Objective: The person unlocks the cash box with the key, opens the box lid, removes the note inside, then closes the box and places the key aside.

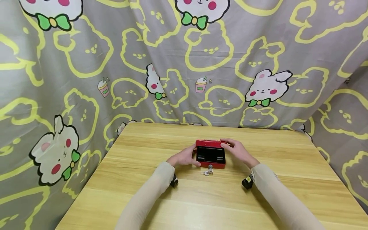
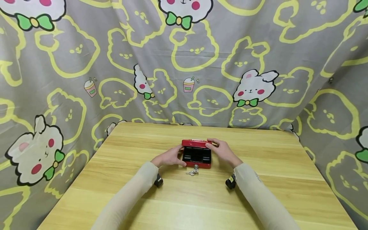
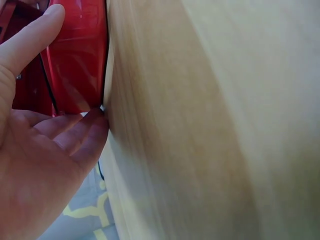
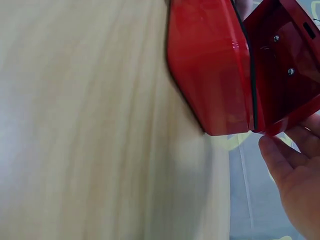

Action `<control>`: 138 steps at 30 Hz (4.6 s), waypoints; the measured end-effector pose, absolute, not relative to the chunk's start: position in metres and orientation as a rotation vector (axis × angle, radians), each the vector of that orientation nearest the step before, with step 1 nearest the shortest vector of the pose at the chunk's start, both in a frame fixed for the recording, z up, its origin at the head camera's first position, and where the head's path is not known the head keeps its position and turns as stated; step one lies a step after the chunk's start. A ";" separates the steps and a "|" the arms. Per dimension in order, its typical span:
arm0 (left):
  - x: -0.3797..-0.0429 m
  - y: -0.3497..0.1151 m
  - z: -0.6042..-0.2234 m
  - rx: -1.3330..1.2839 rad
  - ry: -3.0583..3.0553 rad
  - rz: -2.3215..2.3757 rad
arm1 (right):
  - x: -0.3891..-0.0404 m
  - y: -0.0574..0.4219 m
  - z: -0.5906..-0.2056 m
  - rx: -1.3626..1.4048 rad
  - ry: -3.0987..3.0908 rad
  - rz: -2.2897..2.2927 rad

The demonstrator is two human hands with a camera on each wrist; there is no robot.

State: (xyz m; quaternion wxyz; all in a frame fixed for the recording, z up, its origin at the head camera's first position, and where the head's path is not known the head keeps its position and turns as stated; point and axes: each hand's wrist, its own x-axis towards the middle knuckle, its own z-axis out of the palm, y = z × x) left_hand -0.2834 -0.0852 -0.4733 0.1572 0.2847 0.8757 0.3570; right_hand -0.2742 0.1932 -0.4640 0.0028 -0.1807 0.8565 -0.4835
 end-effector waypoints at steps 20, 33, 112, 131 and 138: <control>-0.281 -0.085 -0.474 0.772 2.489 1.006 | -0.301 0.185 -0.464 -0.331 2.423 -1.991; -0.281 -0.086 -0.474 0.735 2.493 0.993 | -0.306 0.185 -0.461 -0.306 2.452 -1.947; -0.281 -0.086 -0.474 0.697 2.454 1.037 | -0.282 0.145 -0.470 -1.068 2.868 -0.830; -0.284 -0.087 -0.477 0.730 2.451 1.044 | -0.285 0.140 -0.474 -1.132 2.820 -0.820; -0.283 -0.086 -0.476 0.726 2.455 1.040 | -0.286 0.139 -0.477 -1.192 2.820 -0.830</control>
